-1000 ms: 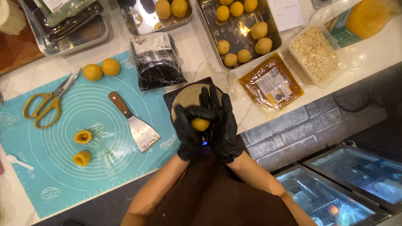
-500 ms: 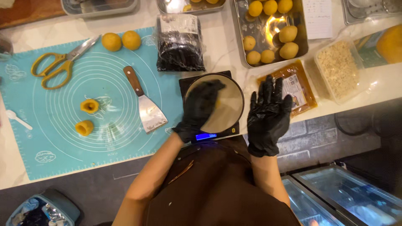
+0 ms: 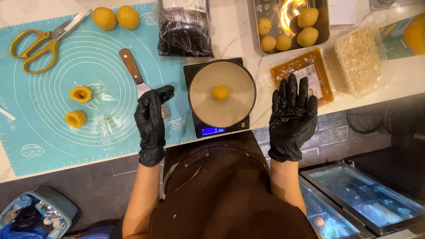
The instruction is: The person weighs yellow dough balls on a digital scale, then fills them with dark and light-colored fillings by hand. The filled dough balls are placed on a blue silicone mat and in metal trays. The person uses a small spatula to assist with handling the dough and fillings.
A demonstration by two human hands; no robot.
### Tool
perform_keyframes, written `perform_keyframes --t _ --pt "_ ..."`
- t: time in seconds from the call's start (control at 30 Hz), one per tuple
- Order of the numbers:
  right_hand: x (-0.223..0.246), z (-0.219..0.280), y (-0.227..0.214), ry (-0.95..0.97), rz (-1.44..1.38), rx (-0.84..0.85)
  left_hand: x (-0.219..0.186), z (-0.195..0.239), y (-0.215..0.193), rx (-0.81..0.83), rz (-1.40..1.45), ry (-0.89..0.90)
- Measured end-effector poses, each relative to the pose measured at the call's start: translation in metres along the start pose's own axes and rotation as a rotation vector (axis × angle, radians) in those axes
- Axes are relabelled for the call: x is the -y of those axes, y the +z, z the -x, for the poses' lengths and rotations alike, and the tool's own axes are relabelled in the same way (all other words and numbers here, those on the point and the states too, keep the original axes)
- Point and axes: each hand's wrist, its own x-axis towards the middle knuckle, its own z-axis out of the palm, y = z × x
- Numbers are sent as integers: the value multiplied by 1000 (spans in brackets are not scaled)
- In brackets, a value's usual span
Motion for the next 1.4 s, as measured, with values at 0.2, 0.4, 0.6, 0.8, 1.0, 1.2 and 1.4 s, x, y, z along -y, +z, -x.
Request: perform_keyframes --t 0.2,0.4,0.6,0.8,1.0,1.2,1.4 --pt "-7 6 6 10 -3 -13 -12 -3 14 -39 163 20" --pt "-12 16 6 -11 -21 -29 -16 -13 20 -20 46 -61" --pt "-18 16 7 -18 -23 -27 -17 -21 65 344 -654 257" --pt "-31 12 10 22 58 -81 16 -33 116 581 -880 325" --pt "-77 -19 2 415 -180 -46 -25 -26 124 594 -354 339" --pt "-88 12 82 308 -210 436 -55 -48 143 681 -584 437" --pt "-106 2 114 -202 -540 317 -55 -44 151 690 -578 409"
